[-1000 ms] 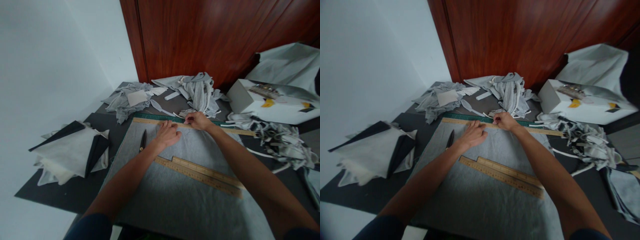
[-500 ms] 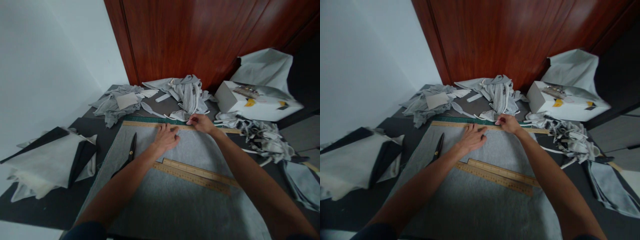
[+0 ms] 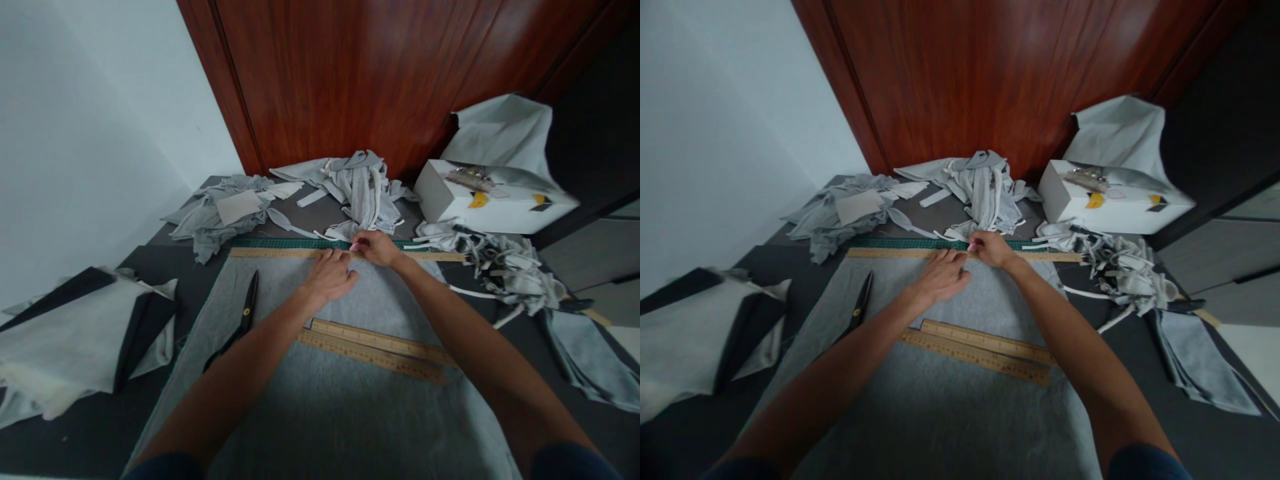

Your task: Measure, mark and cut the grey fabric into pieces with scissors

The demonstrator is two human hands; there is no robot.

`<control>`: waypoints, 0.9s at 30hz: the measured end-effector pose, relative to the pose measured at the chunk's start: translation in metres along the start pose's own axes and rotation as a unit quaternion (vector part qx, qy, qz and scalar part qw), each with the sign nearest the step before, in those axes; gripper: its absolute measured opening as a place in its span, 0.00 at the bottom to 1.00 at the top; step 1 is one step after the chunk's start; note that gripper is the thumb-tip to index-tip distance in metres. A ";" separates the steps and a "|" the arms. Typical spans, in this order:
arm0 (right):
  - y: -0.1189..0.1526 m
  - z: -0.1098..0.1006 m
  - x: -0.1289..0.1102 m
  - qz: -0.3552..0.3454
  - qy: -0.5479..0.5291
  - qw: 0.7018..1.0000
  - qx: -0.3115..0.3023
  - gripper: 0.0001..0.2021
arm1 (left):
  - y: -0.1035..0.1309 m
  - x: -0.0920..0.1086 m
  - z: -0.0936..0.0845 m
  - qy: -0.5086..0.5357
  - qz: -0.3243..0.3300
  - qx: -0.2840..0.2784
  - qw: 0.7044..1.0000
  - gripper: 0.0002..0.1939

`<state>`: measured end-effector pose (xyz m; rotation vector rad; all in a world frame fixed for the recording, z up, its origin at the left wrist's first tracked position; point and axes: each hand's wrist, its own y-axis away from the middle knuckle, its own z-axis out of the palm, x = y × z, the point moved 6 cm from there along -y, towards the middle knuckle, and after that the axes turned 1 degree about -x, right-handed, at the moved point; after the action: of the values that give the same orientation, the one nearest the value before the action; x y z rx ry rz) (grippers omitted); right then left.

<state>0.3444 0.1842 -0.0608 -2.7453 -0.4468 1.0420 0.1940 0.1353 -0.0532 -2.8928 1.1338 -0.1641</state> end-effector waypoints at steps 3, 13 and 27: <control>0.002 -0.003 0.004 -0.008 0.006 1.000 0.002 0.03 | 0.000 0.005 0.001 -0.020 -0.013 0.013 1.000 0.24; 0.031 -0.043 0.038 0.025 0.082 0.996 0.022 0.03 | -0.013 0.020 0.000 0.006 0.011 0.005 1.000 0.20; 0.046 -0.060 0.053 0.043 0.115 0.992 0.021 0.03 | -0.016 0.037 0.006 0.005 0.002 0.033 0.999 0.22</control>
<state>0.4323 0.1558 -0.0615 -2.8237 -0.2710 0.7284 0.2327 0.1214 -0.0549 -2.8349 1.1127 -0.2115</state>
